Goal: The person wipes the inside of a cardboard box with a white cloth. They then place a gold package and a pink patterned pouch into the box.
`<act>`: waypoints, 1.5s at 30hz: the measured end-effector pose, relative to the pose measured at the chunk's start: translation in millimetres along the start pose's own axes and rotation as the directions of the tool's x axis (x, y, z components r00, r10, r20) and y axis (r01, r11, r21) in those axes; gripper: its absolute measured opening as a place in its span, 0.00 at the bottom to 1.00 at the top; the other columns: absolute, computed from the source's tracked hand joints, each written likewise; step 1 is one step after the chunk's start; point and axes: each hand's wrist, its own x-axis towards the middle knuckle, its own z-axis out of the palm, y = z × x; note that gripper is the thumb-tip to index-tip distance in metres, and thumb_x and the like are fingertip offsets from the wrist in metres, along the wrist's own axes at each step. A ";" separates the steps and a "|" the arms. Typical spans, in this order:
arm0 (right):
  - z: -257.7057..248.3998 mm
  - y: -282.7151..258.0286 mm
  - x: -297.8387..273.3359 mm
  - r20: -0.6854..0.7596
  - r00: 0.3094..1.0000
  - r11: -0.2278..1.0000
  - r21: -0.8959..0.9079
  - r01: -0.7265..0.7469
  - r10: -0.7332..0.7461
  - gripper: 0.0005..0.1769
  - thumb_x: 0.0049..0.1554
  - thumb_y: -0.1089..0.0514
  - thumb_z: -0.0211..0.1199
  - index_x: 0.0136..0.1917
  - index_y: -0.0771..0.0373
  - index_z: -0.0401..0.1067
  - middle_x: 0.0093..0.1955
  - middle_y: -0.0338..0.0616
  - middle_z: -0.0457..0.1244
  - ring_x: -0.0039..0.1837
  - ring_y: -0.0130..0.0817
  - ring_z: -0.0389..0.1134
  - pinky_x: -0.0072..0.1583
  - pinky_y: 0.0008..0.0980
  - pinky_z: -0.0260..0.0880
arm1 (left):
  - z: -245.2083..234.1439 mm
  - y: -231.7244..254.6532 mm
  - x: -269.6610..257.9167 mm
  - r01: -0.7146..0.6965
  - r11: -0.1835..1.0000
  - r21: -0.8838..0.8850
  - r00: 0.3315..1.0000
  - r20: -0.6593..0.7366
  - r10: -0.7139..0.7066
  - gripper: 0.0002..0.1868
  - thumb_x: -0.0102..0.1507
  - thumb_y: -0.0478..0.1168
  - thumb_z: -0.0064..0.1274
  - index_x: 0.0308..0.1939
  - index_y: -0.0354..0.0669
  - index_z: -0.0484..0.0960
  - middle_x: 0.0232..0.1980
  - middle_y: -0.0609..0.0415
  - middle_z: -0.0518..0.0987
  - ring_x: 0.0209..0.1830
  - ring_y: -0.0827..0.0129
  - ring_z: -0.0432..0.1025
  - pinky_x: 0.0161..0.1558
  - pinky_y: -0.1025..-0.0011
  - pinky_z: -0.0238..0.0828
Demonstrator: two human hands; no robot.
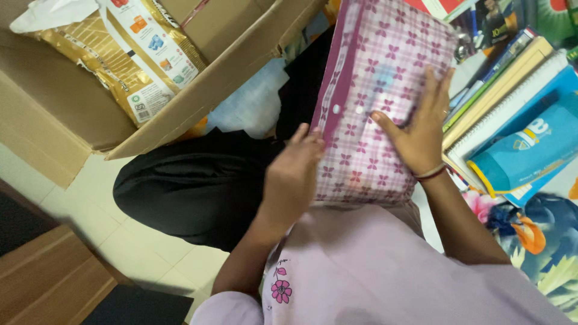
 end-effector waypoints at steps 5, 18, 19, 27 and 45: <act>14.1 14.0 12.6 -0.006 0.995 0.984 -0.146 0.100 -0.102 0.58 0.60 0.30 0.73 0.86 0.60 0.47 0.87 0.68 0.29 0.85 0.74 0.44 0.82 0.62 0.50 | 37.3 21.7 -2.6 -0.149 0.971 0.186 0.972 0.206 0.110 0.04 0.65 0.31 0.50 0.42 0.32 0.75 0.69 0.27 0.70 0.74 0.35 0.65 0.73 0.46 0.62; 4.4 36.2 101.1 0.077 0.914 0.886 -0.225 0.406 -0.399 0.53 0.62 0.19 0.66 0.83 0.57 0.60 0.87 0.64 0.37 0.82 0.68 0.49 0.79 0.62 0.56 | 130.9 1.4 4.4 0.026 0.981 0.194 0.982 0.179 -0.062 0.21 0.68 0.45 0.52 0.53 0.27 0.72 0.75 0.20 0.59 0.81 0.31 0.52 0.80 0.40 0.48; 3.3 35.1 106.1 0.089 0.913 0.890 -0.206 0.408 -0.398 0.53 0.62 0.19 0.66 0.82 0.57 0.61 0.87 0.65 0.38 0.83 0.69 0.48 0.80 0.63 0.56 | 129.9 0.1 6.0 0.048 0.985 0.164 0.980 0.184 -0.078 0.23 0.67 0.47 0.52 0.54 0.27 0.71 0.76 0.19 0.57 0.81 0.30 0.50 0.79 0.39 0.46; 5.3 14.6 87.5 0.059 0.933 0.899 -0.252 0.357 -0.354 0.35 0.65 0.30 0.66 0.75 0.53 0.74 0.86 0.60 0.47 0.85 0.69 0.45 0.80 0.63 0.38 | 116.8 -12.0 8.4 0.126 0.991 0.036 0.963 0.234 -0.131 0.30 0.68 0.56 0.50 0.55 0.28 0.69 0.81 0.21 0.48 0.84 0.28 0.41 0.78 0.33 0.34; 12.8 -55.4 37.5 -0.059 0.978 0.979 0.008 0.202 -0.201 0.13 0.54 0.53 0.79 0.44 0.59 0.77 0.42 0.37 0.64 0.51 0.36 0.62 0.58 0.39 0.54 | 121.1 -82.9 18.5 0.297 -0.038 -0.954 0.750 0.257 -0.609 0.23 0.73 0.37 0.47 0.71 0.36 0.63 0.68 0.47 0.71 0.70 0.65 0.66 0.70 0.68 0.61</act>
